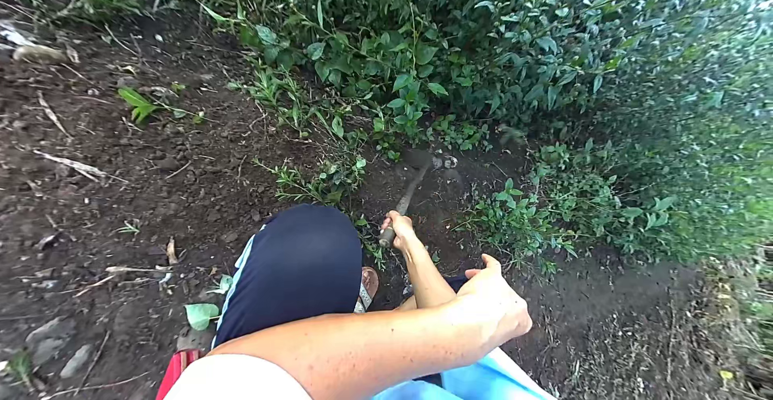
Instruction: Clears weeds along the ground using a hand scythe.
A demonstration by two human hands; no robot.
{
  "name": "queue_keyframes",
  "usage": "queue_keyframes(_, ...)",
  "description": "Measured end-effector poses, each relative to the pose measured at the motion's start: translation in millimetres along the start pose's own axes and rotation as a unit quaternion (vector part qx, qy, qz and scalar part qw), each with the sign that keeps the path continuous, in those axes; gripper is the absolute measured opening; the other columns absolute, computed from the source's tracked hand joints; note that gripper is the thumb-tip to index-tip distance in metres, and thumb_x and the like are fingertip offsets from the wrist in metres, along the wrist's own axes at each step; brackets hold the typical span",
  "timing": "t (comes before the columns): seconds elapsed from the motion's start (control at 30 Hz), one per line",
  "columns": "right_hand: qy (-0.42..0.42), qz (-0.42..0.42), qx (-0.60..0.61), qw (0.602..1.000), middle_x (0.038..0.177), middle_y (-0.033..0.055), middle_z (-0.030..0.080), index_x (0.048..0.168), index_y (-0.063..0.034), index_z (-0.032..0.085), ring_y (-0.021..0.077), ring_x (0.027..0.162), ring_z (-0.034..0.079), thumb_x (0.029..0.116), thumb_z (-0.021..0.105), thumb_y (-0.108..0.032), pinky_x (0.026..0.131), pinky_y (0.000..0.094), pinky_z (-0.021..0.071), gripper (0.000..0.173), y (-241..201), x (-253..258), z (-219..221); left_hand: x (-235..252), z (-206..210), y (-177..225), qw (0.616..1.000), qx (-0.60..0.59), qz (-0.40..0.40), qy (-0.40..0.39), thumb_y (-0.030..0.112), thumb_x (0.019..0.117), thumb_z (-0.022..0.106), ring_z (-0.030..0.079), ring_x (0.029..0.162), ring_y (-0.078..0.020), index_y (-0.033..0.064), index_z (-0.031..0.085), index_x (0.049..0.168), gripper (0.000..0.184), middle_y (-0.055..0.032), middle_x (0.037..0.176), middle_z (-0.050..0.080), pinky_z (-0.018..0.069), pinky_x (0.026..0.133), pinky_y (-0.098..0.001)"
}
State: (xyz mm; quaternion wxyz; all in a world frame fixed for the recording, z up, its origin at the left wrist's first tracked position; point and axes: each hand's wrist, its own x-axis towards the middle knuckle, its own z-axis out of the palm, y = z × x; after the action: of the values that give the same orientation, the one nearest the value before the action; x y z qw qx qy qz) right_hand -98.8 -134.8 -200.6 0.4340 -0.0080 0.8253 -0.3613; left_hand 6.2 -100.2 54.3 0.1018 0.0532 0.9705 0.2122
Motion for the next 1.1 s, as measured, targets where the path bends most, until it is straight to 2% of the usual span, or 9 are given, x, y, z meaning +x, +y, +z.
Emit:
queue_keyframes(0.1,-0.009,-0.002,-0.022,1.000,0.065,0.0032,0.050,0.100,-0.0012,0.055,0.0112,0.047,0.050,0.1049,0.052,-0.012,0.045,0.0257,0.0485,0.012,-38.7,-10.2,-39.0,-1.5,3.4,0.7,1.000,-0.009,0.009,0.022,-0.012,0.0976,0.045,0.065,0.106,-0.0352,-0.0043,0.064,0.105,0.022,-0.0195,0.106,0.069,0.0340,0.110,-0.0628)
queue_keyframes(0.33,0.158,-0.231,0.115,0.953,0.070,0.0043,0.048,0.116,-0.0043,0.044,0.0142,0.045,0.052,0.1071,0.051,-0.015,0.045,0.0322,0.0541,0.016,-69.3,-12.9,-69.4,-10.6,1.5,3.0,0.999,0.035,0.008,0.024,-0.011,0.0971,0.045,0.066,0.096,-0.0331,-0.0026,0.063,0.100,0.020,-0.0172,0.094,0.068,0.0397,0.105,-0.0608)
queue_keyframes(0.4,0.147,-0.206,0.096,0.963,0.069,0.0046,0.049,0.120,-0.0016,0.043,0.0153,0.046,0.054,0.1093,0.046,-0.019,0.047,0.0346,0.0558,0.021,-43.5,-6.6,-51.8,-6.4,2.6,3.5,1.000,0.010,0.008,0.025,-0.011,0.0976,0.045,0.066,0.103,-0.0347,-0.0042,0.064,0.103,0.021,-0.0191,0.103,0.069,0.0372,0.108,-0.0617)
queue_keyframes(0.53,0.009,0.013,-0.052,0.999,0.066,0.0028,0.049,0.104,-0.0020,0.051,0.0116,0.047,0.051,0.1063,0.050,-0.013,0.045,0.0269,0.0504,0.012,1.8,4.6,-53.4,-0.5,3.1,4.8,1.000,-0.003,0.010,0.008,-0.011,0.0988,0.044,0.064,0.109,-0.0346,-0.0047,0.064,0.108,0.023,-0.0196,0.110,0.068,0.0320,0.111,-0.0621)
queue_keyframes(0.63,0.009,0.002,-0.030,0.999,0.062,0.0029,0.050,0.098,-0.0014,0.054,0.0106,0.044,0.049,0.1034,0.053,-0.009,0.041,0.0245,0.0467,0.009,-38.1,-5.1,-80.4,-0.2,3.1,5.7,1.000,0.004,0.010,0.017,-0.011,0.0977,0.045,0.065,0.104,-0.0341,-0.0037,0.064,0.105,0.022,-0.0184,0.104,0.069,0.0353,0.108,-0.0621)
queue_keyframes(0.73,0.062,-0.099,0.040,0.992,0.059,0.0031,0.051,0.099,-0.0013,0.054,0.0118,0.042,0.051,0.1039,0.053,-0.011,0.040,0.0263,0.0495,0.011,-57.6,-15.0,-101.1,-4.3,-0.2,8.2,0.999,0.037,0.022,0.012,-0.008,0.0986,0.046,0.065,0.099,-0.0322,-0.0017,0.064,0.103,0.020,-0.0162,0.097,0.068,0.0392,0.105,-0.0603)
queue_keyframes(0.87,0.107,-0.177,0.103,0.973,0.059,0.0020,0.047,0.103,-0.0040,0.048,0.0124,0.040,0.049,0.1073,0.048,-0.016,0.040,0.0292,0.0511,0.013,-61.9,-18.6,-85.8,-3.2,1.2,6.4,0.999,0.036,0.011,0.007,-0.008,0.0993,0.045,0.065,0.100,-0.0323,-0.0020,0.064,0.104,0.020,-0.0165,0.098,0.068,0.0383,0.106,-0.0599)
queue_keyframes(0.97,0.080,-0.092,0.009,0.993,0.065,0.0033,0.047,0.111,-0.0014,0.046,0.0128,0.045,0.051,0.1088,0.047,-0.019,0.045,0.0294,0.0523,0.017,-30.9,-6.2,-63.3,0.6,3.8,6.5,1.000,0.005,0.013,0.006,-0.011,0.0981,0.044,0.064,0.108,-0.0351,-0.0042,0.064,0.107,0.022,-0.0194,0.108,0.068,0.0330,0.111,-0.0627)
queue_keyframes(1.1,-0.029,0.042,-0.059,0.997,0.062,0.0005,0.047,0.097,-0.0045,0.053,0.0086,0.045,0.048,0.1054,0.051,-0.011,0.043,0.0221,0.0465,0.011,-42.6,-0.1,-78.4,-1.3,3.0,6.0,1.000,0.010,0.012,-0.002,-0.009,0.0976,0.047,0.064,0.105,-0.0328,-0.0022,0.065,0.107,0.021,-0.0171,0.105,0.069,0.0343,0.109,-0.0608)
